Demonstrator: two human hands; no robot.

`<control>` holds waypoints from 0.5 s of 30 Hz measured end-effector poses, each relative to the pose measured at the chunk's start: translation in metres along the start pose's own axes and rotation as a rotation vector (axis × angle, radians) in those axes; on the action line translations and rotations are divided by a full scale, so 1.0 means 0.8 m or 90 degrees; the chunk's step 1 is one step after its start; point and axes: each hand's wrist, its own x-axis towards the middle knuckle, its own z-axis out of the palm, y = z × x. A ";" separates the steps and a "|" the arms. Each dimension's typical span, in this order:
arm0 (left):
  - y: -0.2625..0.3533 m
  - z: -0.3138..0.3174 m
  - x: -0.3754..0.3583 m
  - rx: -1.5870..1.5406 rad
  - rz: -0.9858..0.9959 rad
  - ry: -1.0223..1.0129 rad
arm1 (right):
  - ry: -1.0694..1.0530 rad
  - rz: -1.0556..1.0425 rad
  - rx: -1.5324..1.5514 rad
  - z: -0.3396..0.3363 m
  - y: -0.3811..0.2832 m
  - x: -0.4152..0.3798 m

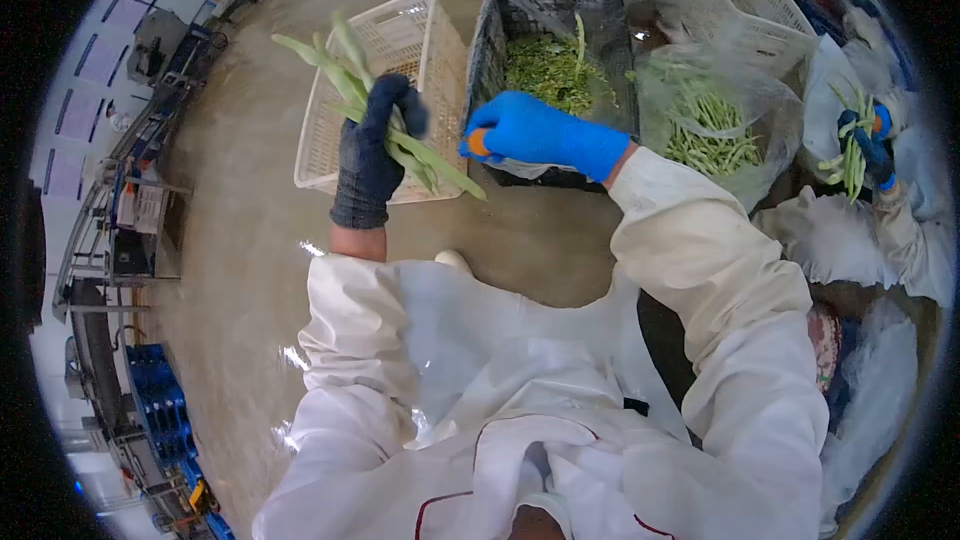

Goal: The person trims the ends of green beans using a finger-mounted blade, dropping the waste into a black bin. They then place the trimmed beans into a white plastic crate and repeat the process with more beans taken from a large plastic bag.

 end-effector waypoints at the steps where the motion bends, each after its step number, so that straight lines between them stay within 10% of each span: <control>1: 0.004 -0.015 0.006 -0.006 0.028 0.014 | 0.003 0.015 -0.100 -0.001 0.006 0.000; 6: 0.007 -0.047 0.017 0.027 0.031 0.073 | 0.340 0.104 -0.682 -0.021 0.031 -0.015; 12: -0.022 -0.008 0.000 0.177 -0.014 -0.053 | 0.231 -0.092 0.200 -0.035 0.003 0.016; 15: -0.040 0.006 -0.004 0.225 -0.043 -0.086 | 0.245 -0.053 0.234 -0.032 -0.025 0.015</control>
